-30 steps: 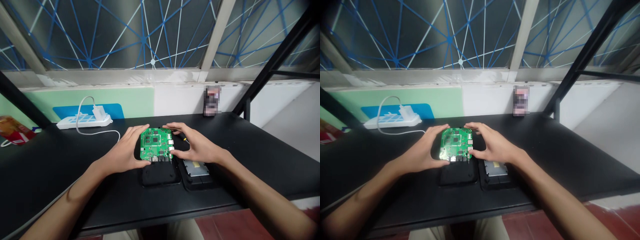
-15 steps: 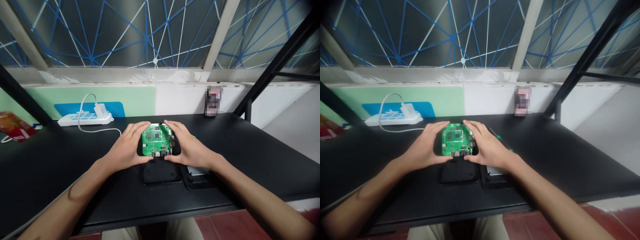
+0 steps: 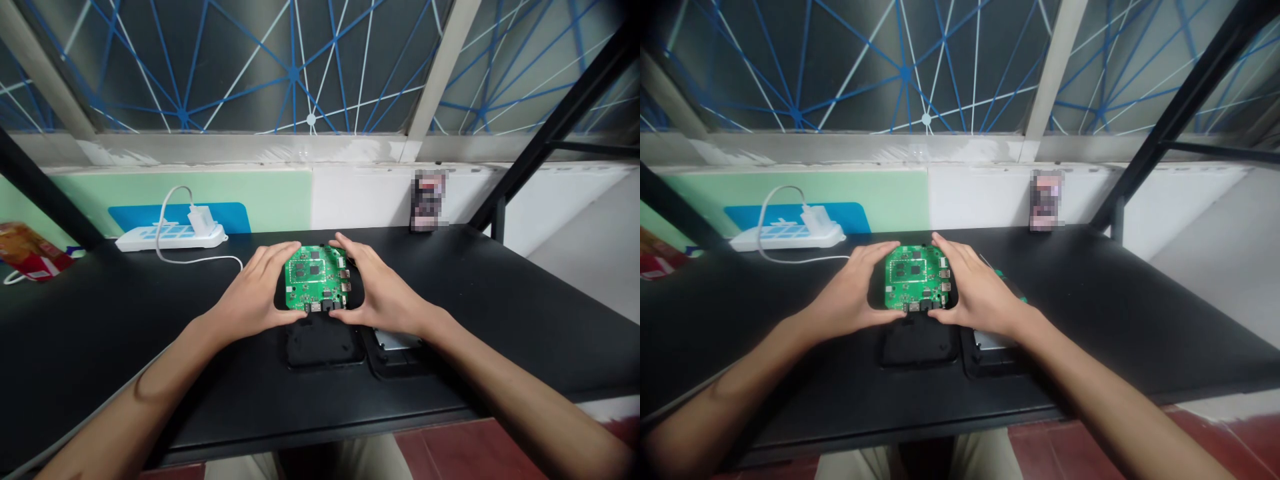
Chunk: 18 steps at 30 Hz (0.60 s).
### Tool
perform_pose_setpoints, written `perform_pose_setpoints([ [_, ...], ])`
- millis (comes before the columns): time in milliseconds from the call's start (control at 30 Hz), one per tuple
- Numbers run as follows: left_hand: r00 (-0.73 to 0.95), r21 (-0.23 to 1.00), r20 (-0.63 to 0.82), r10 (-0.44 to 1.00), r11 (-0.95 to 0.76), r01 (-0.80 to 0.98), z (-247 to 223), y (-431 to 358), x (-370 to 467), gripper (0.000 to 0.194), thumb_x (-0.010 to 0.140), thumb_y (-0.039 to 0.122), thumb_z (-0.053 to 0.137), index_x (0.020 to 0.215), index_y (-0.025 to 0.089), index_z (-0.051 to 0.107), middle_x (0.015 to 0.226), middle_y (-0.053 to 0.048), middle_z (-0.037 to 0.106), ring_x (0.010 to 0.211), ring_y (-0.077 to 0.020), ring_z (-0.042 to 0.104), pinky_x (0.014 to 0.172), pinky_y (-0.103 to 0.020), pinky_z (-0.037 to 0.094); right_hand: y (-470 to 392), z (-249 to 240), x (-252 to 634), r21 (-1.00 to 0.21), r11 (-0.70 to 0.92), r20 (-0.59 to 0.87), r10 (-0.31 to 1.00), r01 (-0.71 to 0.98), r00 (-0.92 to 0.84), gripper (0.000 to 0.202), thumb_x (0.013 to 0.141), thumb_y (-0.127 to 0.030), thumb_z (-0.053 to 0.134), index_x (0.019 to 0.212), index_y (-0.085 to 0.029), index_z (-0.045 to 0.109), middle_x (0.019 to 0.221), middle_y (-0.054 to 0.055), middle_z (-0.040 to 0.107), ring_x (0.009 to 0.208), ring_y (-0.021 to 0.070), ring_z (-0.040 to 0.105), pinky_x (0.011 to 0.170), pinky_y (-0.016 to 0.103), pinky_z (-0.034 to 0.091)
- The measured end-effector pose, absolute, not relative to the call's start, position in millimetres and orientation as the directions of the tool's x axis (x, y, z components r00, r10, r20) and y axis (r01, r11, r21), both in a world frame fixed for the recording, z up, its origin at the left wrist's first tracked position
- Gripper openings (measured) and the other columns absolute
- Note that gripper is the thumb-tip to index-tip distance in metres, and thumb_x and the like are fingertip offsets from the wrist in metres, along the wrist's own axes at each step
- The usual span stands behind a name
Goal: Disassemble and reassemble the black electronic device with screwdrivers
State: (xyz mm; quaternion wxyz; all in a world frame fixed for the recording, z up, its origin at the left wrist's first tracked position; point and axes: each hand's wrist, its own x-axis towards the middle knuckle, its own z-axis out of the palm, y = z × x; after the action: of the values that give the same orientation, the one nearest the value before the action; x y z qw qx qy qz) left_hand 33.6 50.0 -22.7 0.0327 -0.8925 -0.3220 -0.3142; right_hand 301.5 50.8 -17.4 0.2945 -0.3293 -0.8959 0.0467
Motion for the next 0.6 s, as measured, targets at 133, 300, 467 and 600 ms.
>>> perform_pose_setpoints([
  [133, 0.604, 0.127, 0.539, 0.587, -0.766, 0.631, -22.6, 48.9, 33.8, 0.109, 0.071, 0.039, 0.087, 0.155, 0.022, 0.02, 0.149, -0.017, 0.045, 0.134, -0.0406, 0.044, 0.109, -0.059, 0.044, 49.2, -18.2, 299.2, -0.259, 0.787, 0.507, 0.604, 0.56, -0.615, 0.117, 0.072, -0.038, 0.08, 0.16, -0.027, 0.004, 0.155, 0.017, 0.04, 0.141, 0.0402, 0.04, 0.111, 0.068, 0.04],
  [300, 0.639, 0.004, 0.507, 0.578, -0.743, 0.669, -23.2, 44.4, 37.9, 0.109, 0.073, 0.055, 0.083, 0.154, 0.018, 0.02, 0.15, -0.02, 0.043, 0.137, -0.0421, 0.041, 0.118, -0.063, 0.027, 43.2, -19.8, 292.1, -0.201, 0.793, 0.516, 0.585, 0.575, -0.626, 0.113, 0.073, -0.038, 0.078, 0.16, -0.023, 0.007, 0.154, 0.019, 0.039, 0.141, 0.0389, 0.04, 0.111, 0.063, 0.043],
  [467, 0.649, -0.055, 0.533, 0.544, -0.742, 0.668, -25.3, 38.5, 46.9, 0.102, 0.077, 0.052, 0.078, 0.154, 0.016, 0.02, 0.148, -0.022, 0.044, 0.137, -0.0416, 0.04, 0.12, -0.063, 0.019, 38.3, -22.7, 284.7, -0.141, 0.799, 0.538, 0.557, 0.584, -0.632, 0.109, 0.075, -0.039, 0.076, 0.16, -0.02, 0.009, 0.153, 0.019, 0.039, 0.14, 0.0387, 0.04, 0.112, 0.063, 0.043],
  [600, 0.636, -0.043, 0.556, 0.535, -0.746, 0.665, -25.9, 36.0, 51.0, 0.1, 0.079, 0.047, 0.077, 0.155, 0.021, 0.018, 0.149, -0.019, 0.043, 0.137, -0.0424, 0.039, 0.12, -0.065, 0.017, 37.7, -24.9, 281.6, -0.13, 0.809, 0.566, 0.536, 0.574, -0.627, 0.106, 0.078, -0.041, 0.073, 0.16, -0.023, 0.008, 0.154, 0.019, 0.039, 0.14, 0.0398, 0.04, 0.111, 0.065, 0.043],
])
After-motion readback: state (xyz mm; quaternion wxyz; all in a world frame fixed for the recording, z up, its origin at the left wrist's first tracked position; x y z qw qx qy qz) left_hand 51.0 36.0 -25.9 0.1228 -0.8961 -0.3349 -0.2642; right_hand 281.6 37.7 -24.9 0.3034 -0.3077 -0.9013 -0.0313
